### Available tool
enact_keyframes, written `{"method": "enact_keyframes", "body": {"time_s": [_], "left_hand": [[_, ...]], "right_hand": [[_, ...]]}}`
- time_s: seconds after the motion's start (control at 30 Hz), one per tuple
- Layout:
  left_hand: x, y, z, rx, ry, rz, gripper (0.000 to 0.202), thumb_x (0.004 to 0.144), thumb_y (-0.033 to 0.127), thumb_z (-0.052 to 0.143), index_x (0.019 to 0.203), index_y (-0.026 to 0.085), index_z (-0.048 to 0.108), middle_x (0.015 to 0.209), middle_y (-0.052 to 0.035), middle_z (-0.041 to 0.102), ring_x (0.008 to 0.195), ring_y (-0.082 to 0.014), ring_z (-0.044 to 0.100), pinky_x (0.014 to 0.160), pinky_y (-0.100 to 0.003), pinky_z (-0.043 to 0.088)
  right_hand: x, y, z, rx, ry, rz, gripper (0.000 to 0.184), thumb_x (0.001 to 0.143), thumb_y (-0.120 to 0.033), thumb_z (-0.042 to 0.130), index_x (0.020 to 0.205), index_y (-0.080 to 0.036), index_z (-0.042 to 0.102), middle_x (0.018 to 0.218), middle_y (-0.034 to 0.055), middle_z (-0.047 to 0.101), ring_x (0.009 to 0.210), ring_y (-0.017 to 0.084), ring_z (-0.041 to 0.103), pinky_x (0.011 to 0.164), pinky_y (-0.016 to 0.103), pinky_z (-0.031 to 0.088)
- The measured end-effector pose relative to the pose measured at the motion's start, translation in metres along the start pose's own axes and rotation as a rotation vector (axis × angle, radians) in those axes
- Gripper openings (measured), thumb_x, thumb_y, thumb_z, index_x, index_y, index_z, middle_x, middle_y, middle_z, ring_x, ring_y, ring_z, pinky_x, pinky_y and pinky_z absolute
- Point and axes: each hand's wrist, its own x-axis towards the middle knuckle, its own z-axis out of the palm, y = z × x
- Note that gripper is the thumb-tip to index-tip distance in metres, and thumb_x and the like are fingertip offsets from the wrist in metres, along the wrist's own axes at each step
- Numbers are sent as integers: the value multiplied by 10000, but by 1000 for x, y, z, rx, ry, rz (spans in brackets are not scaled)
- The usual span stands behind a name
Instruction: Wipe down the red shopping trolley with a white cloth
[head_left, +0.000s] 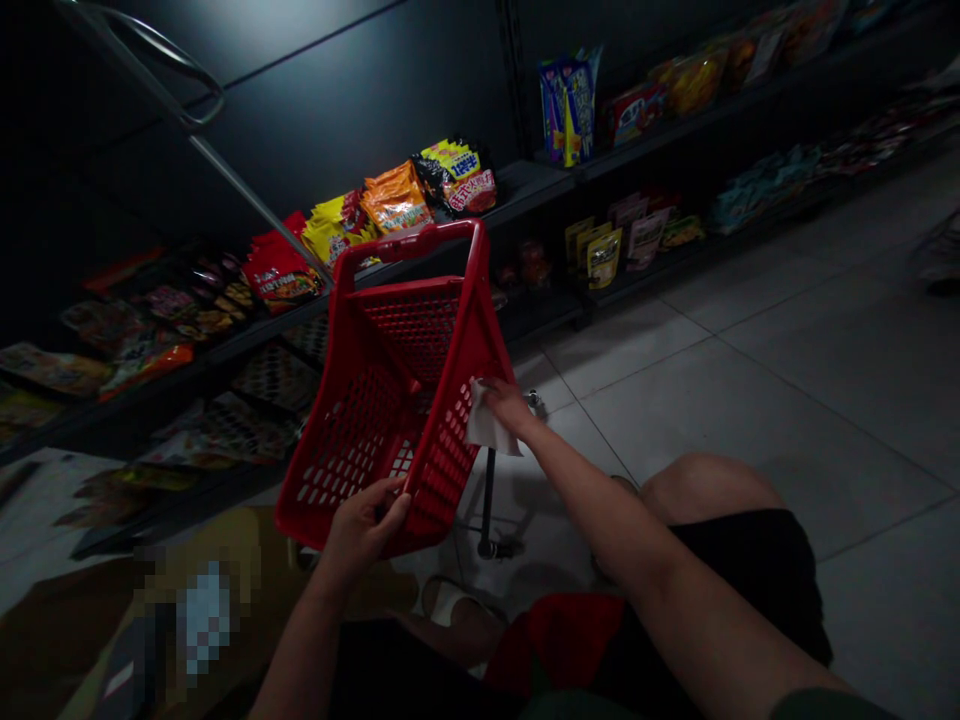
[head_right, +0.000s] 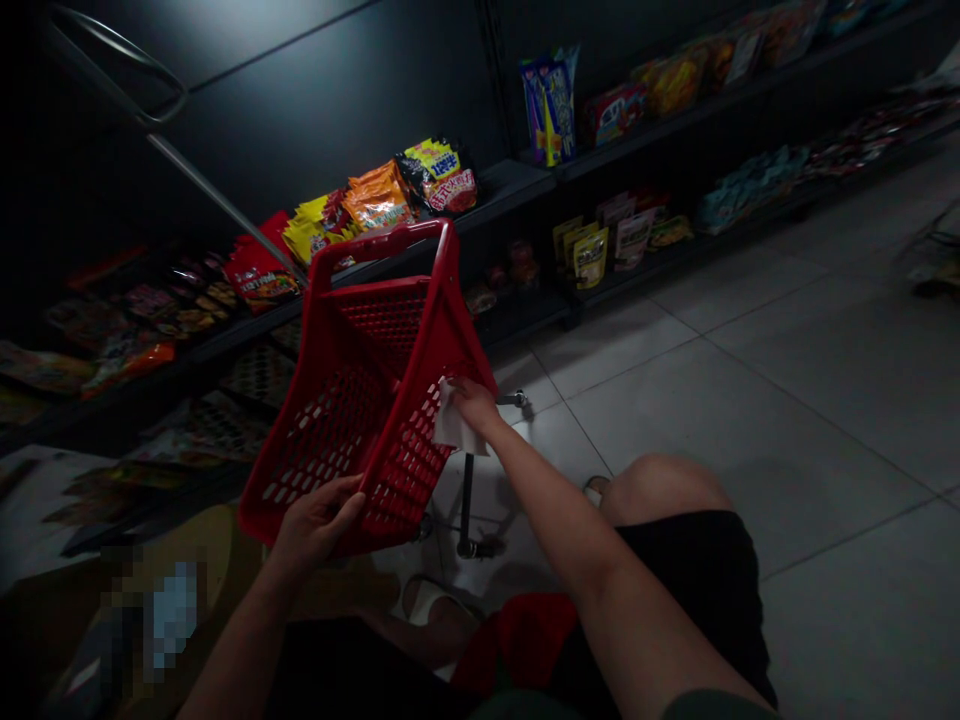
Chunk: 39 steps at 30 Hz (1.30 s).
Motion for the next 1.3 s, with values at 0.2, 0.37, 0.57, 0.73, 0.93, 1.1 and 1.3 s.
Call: {"method": "enact_keyframes", "body": {"time_s": [0.2,0.37,0.57,0.73,0.93,1.1,1.3], "left_hand": [[-2,14,-1,17,-11,48,348,820,434,605,1000,166,735,857,-41,768,741,-172,707,708,-267,566],[-1,7,2,27,-11,41,364,827,434,612,1036,159,730,778,-29,747,719,-169,696,704,-266,562],[-4,-4,-1,53,2,57,341,829,428,620,1025,172,731,809,-25,747,742,-166,697,715,-256,557],[-2,1,-1,29,-4,32,347,817,442,626,1000,168,735,761,-18,739,694,-163,687,674,-249,553],[-2,-1,-5,25,9,2,359,795,446,642,994,163,736,740,-20,732,685,-168,685,664,-258,552],[-2,0,-6,30,4,-1,377,796,452,627,1002,155,733,717,-18,723,655,-158,669,640,-252,539],[0,-1,-5,11,-9,-20,380,799,457,627,1002,149,723,748,-30,733,674,-162,672,643,-251,537]], "right_hand": [[10,-3,-11,-50,64,-47,418,882,-215,477,1272,-204,628,1273,69,657,1175,234,596,1048,364,431],[11,-7,-6,-116,17,-49,477,850,-217,559,1324,-250,599,1313,84,631,1143,265,614,1021,376,442],[35,5,-22,-65,87,-11,410,887,-158,363,1158,-160,670,1148,84,699,1078,209,631,980,357,469],[25,13,-23,-79,13,-94,446,838,-191,533,1271,-215,638,1321,74,629,1204,224,575,1070,364,407],[32,15,-30,-59,56,-65,389,849,-154,416,1121,-186,692,1118,52,711,1069,201,633,1008,356,456],[13,20,-15,-48,-36,-149,416,848,-173,488,1226,-210,658,1249,47,663,1167,189,593,1061,344,414],[6,20,-7,30,53,53,395,849,-180,481,1188,-198,684,1193,65,693,1107,199,627,1013,342,455]]}}
